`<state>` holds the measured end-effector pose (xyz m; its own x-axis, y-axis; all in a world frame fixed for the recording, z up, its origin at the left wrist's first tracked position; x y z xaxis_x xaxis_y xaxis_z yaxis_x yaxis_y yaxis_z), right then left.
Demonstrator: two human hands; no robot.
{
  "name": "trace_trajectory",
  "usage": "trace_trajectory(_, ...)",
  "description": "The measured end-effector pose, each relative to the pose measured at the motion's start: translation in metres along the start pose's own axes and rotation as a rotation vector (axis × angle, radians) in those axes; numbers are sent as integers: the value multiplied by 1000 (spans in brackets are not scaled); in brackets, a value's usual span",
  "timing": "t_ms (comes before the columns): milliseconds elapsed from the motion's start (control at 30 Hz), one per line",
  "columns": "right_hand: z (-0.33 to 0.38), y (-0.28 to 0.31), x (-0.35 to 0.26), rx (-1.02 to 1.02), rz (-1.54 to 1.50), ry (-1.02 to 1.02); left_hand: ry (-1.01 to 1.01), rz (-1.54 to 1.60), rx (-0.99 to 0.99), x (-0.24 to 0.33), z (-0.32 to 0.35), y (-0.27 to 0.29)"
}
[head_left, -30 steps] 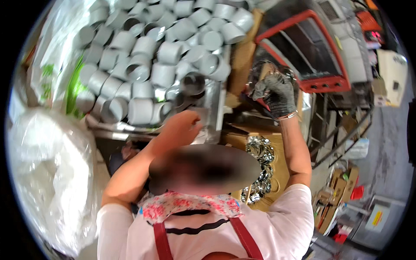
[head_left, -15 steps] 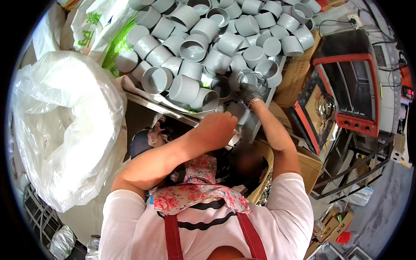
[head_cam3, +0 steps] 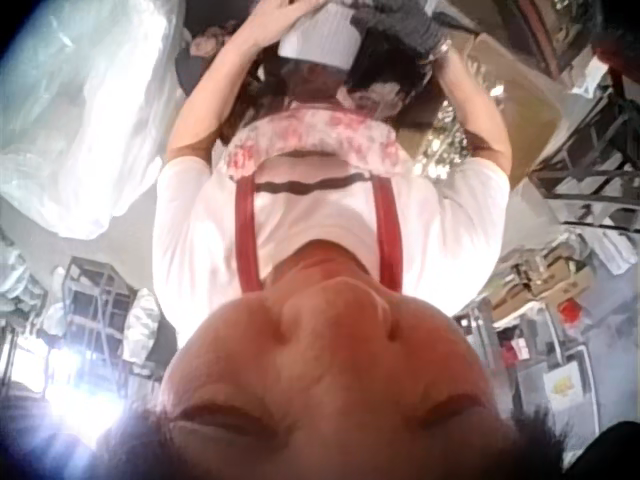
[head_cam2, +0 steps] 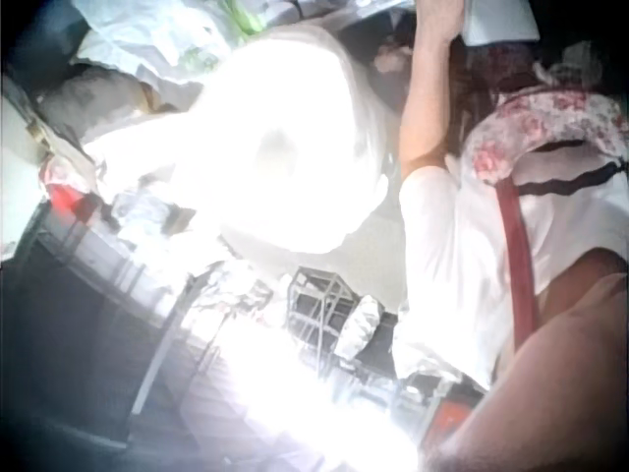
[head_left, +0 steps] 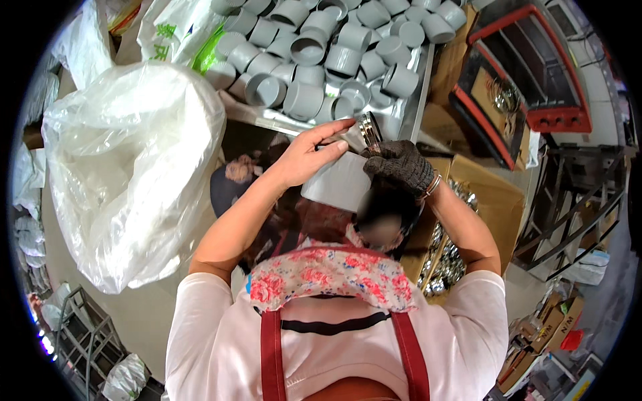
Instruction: The person sits on the floor and attaches metal rings to plastic cups. They retrieve the rings from a box and the cups from a metal tray, using a small tool to seat the ring before placing the finished items into a large white bag.
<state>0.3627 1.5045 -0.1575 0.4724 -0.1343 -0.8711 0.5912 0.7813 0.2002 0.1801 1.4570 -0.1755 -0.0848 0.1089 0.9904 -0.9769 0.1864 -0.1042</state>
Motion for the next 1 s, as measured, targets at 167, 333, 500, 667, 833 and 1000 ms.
trace_trajectory(167, 34, -70, 15, -175, -85, 116, 402, 226, 79, -7, 74, -14)
trace_trajectory(333, 57, -106, 30, -56, -109, 85, 576, 317, 219, -11, 118, -21)
trace_trajectory(500, 76, -119, 39, 145, -192, 148, 494, 417, 325, -25, 147, -30)
trace_trajectory(667, 88, -122, 40, 128, -53, 181, -109, -116, 253, -7, 162, -30)
trace_trajectory(833, 95, -127, 38, 84, -220, 172, 325, 175, -51, -23, 175, -26)
trace_trajectory(1000, 94, -122, 31, 12, 118, 394, 182, 206, 52, -30, 181, -22)
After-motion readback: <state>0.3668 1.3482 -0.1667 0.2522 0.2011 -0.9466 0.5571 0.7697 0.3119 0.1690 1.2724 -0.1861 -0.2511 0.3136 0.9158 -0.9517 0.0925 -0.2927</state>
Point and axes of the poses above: each hand's wrist, its own z-axis away from the middle knuckle, its own y-axis out of the back of the hand, x = y × z, the point moved 4 cm from there along -z, towards the middle knuckle, and after that the axes turned 2 degrees about x, right-handed, at the moved point
